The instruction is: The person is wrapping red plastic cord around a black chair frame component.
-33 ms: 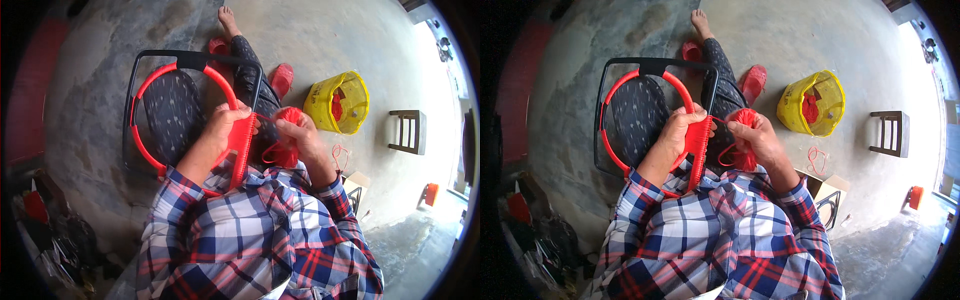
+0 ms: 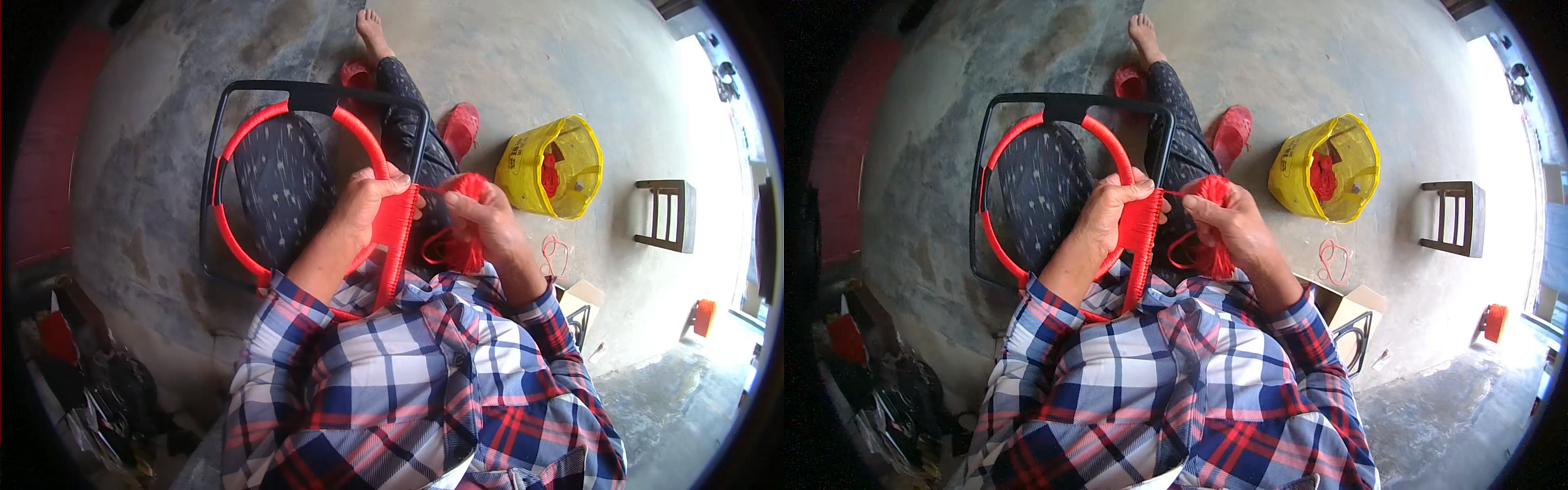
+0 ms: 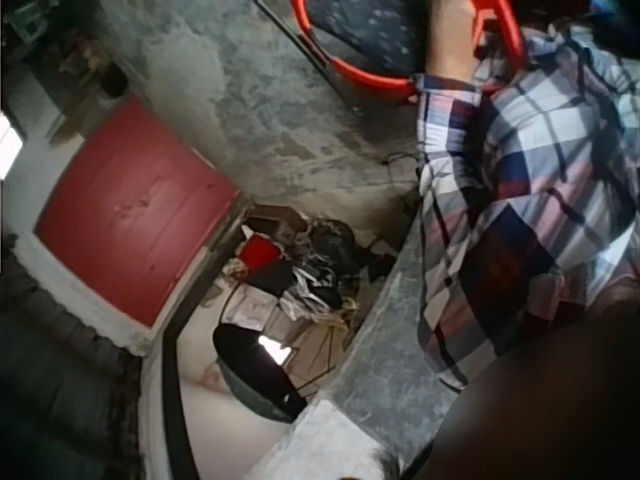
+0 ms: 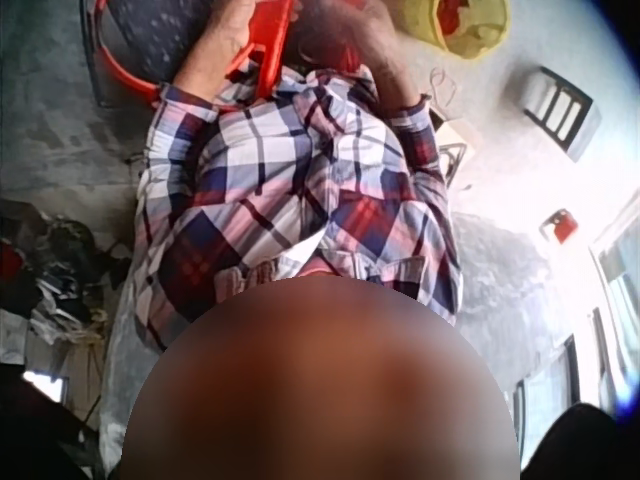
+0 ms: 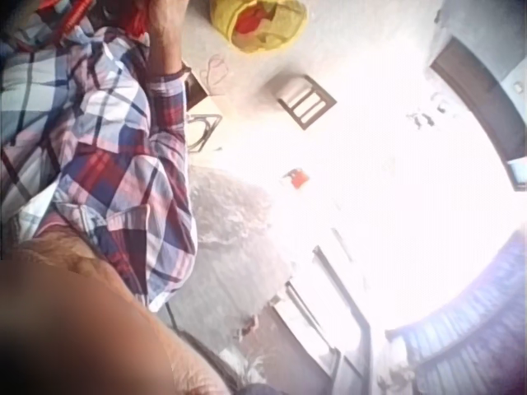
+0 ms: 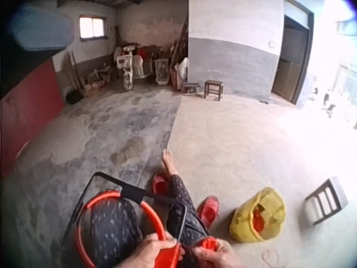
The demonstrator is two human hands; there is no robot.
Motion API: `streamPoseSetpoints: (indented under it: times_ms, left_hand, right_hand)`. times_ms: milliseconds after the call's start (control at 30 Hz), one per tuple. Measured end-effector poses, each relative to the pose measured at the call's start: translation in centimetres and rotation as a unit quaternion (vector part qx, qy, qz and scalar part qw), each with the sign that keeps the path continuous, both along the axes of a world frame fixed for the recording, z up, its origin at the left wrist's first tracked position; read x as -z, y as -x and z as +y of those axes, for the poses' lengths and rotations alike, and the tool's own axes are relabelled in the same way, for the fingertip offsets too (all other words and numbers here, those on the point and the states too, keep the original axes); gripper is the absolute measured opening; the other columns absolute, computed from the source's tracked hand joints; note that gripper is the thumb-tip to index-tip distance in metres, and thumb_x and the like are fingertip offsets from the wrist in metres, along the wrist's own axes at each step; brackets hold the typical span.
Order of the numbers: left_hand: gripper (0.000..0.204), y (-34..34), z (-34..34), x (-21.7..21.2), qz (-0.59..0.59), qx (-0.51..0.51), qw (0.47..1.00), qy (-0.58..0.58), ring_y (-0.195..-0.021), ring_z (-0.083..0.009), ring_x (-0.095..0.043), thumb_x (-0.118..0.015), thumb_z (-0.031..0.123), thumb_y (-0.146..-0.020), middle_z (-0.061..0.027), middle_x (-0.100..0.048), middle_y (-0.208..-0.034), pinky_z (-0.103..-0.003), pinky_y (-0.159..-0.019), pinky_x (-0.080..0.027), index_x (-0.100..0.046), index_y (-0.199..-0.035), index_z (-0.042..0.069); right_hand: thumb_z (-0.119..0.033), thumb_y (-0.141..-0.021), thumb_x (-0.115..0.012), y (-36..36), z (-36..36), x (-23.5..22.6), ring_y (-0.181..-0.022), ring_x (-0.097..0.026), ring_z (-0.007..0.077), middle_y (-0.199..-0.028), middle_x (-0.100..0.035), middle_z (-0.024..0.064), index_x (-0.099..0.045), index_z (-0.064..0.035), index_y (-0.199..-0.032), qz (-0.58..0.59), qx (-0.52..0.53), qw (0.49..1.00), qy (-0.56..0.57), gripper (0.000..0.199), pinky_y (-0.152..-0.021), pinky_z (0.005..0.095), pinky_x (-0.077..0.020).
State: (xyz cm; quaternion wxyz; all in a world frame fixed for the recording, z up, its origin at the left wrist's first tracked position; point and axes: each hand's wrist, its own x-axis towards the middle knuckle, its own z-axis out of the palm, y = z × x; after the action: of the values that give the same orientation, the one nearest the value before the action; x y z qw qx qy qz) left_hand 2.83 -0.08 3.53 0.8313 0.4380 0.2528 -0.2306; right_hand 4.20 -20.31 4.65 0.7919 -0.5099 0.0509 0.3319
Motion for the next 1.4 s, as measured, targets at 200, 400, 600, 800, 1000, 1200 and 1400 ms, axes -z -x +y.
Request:
streamPoseSetpoints:
  times_ms: [200,400,600,800,1000,1200,1400]
  left_hand:
    - [0.009,0.0,-0.2,1.5,-0.033,-0.008,0.998,-0.048,-0.069,-0.0180,-0.062,-0.064,0.011,-0.082,-0.0055,-0.062,-0.078,-0.031,-0.065,-0.051,-0.057,-0.086,0.008]
    - [0.008,0.1,-0.3,1.5,-0.030,-0.003,0.996,-0.082,-0.072,-0.0124,-0.058,-0.066,0.009,-0.080,-0.0018,-0.060,-0.078,-0.027,-0.068,-0.046,-0.060,-0.086,0.008]
    - [0.012,0.0,-0.1,0.8,-0.021,-0.016,0.999,-0.044,-0.073,-0.0137,-0.060,-0.067,0.011,-0.080,-0.0034,-0.062,-0.081,-0.027,-0.069,-0.047,-0.059,-0.088,0.008]
    - [0.013,0.0,0.1,0.6,-0.022,-0.004,0.999,-0.032,-0.073,-0.0149,-0.061,-0.066,0.012,-0.080,-0.0044,-0.063,-0.081,-0.028,-0.069,-0.048,-0.059,-0.090,0.008]
    - [0.012,0.0,0.0,0.9,-0.027,-0.022,0.999,-0.042,-0.072,-0.0138,-0.061,-0.065,0.012,-0.081,-0.0034,-0.062,-0.080,-0.028,-0.069,-0.048,-0.058,-0.090,0.008]
    - [0.010,0.0,0.0,0.9,-0.030,-0.019,0.998,-0.048,-0.072,-0.0132,-0.059,-0.065,0.012,-0.082,-0.0024,-0.061,-0.080,-0.027,-0.068,-0.048,-0.058,-0.088,0.009]
    - [0.010,0.0,0.1,0.9,-0.036,-0.013,0.999,-0.035,-0.071,-0.0137,-0.060,-0.065,0.012,-0.082,-0.0027,-0.061,-0.078,-0.028,-0.067,-0.048,-0.057,-0.087,0.010]
  right_hand:
    - [-0.022,-0.087,-0.069,-0.4,3.0,2.0,-0.048,-0.045,0.0070,-0.057,-0.050,-0.0022,-0.057,-0.0083,-0.074,-0.052,-0.061,0.986,0.148,0.023,-0.044,0.0229,-0.0343]
    - [-0.017,-0.086,-0.070,-0.4,3.0,2.0,-0.051,-0.044,0.0069,-0.061,-0.051,-0.0030,-0.056,-0.0082,-0.079,-0.045,-0.069,0.987,0.142,0.018,-0.046,0.0229,-0.0352]
    - [-0.012,-0.085,-0.071,0.1,2.7,1.4,-0.053,-0.046,0.0063,-0.066,-0.053,-0.0031,-0.056,-0.0079,-0.083,-0.048,-0.057,0.991,0.113,0.015,-0.048,0.0215,-0.0372]
    - [-0.015,-0.083,-0.074,1.5,2.3,3.2,-0.058,-0.049,0.0058,-0.072,-0.056,-0.0027,-0.056,-0.0070,-0.093,-0.120,-0.032,0.989,0.079,0.022,-0.051,0.0210,-0.0398]
    - [-0.016,-0.081,-0.076,1.7,2.9,2.5,-0.061,-0.050,0.0060,-0.074,-0.056,-0.0025,-0.054,-0.0067,-0.097,-0.076,-0.063,0.991,0.092,0.028,-0.053,0.0212,-0.0406]
    - [-0.010,-0.081,-0.074,1.6,3.6,2.5,-0.058,-0.049,0.0066,-0.072,-0.055,-0.0021,-0.053,-0.0061,-0.094,-0.037,-0.045,0.994,0.097,0.025,-0.051,0.0223,-0.0397]
    - [-0.016,-0.086,-0.069,1.2,3.0,3.3,-0.055,-0.047,0.0073,-0.067,-0.053,-0.0019,-0.054,-0.0075,-0.090,-0.001,-0.050,0.997,0.055,0.017,-0.050,0.0224,-0.0385]
